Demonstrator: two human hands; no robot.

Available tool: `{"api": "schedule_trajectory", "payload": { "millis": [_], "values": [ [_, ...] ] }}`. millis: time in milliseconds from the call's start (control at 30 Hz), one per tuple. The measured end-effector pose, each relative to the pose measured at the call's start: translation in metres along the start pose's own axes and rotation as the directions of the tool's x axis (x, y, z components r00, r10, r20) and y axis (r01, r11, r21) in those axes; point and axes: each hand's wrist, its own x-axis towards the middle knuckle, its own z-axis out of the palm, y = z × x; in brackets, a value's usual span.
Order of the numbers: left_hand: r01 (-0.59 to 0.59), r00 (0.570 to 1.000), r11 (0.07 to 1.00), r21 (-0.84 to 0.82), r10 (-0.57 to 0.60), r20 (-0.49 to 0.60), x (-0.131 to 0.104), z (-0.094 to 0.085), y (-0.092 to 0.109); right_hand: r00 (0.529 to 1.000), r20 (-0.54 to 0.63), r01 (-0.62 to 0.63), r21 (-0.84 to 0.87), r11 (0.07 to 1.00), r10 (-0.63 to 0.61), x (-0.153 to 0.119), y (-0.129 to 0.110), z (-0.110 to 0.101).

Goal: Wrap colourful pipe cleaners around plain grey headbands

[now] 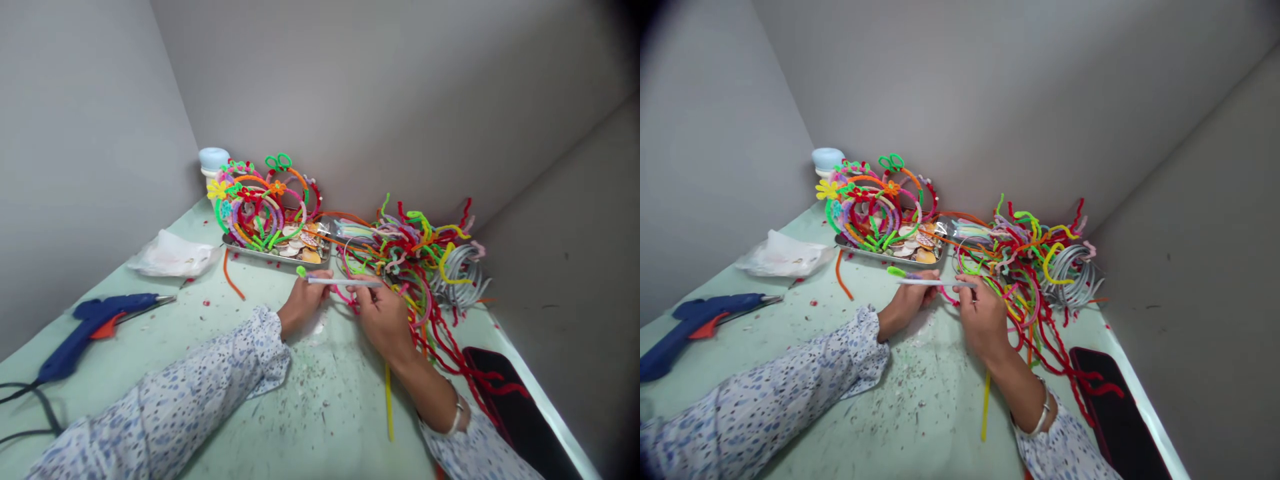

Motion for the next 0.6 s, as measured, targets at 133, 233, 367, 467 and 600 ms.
{"api": "schedule_trajectory", "payload": {
  "millis": [133, 233, 367, 467, 600],
  "values": [
    [0.010, 0.999, 0.999, 0.051, -0.008, -0.037, 0.001, 0.001, -0.002, 0.983, 0.127, -0.145, 0.086, 0.986, 0.133, 0.007, -0.007, -0.011],
    [0.012, 1.000, 0.999, 0.040, -0.012, -0.009, 0.002, 0.000, -0.001, 0.941, 0.285, -0.243, 0.193, 0.951, 0.182, 0.014, -0.007, -0.020],
    [0.023, 0.999, 0.999, -0.028, -0.022, 0.033, 0.004, 0.000, 0.001, 0.887, 0.442, -0.217, 0.155, 0.964, 0.129, 0.023, 0.001, -0.031],
    [0.059, 0.998, 0.994, -0.088, -0.058, 0.008, 0.007, 0.000, 0.000, 0.875, 0.473, -0.117, -0.007, 0.993, 0.106, 0.026, 0.008, -0.038],
    [0.094, 0.996, 0.984, -0.154, -0.093, 0.014, 0.009, 0.000, -0.001, 0.815, 0.572, -0.076, -0.045, 0.996, 0.088, 0.026, 0.006, -0.046]
  ]
}}
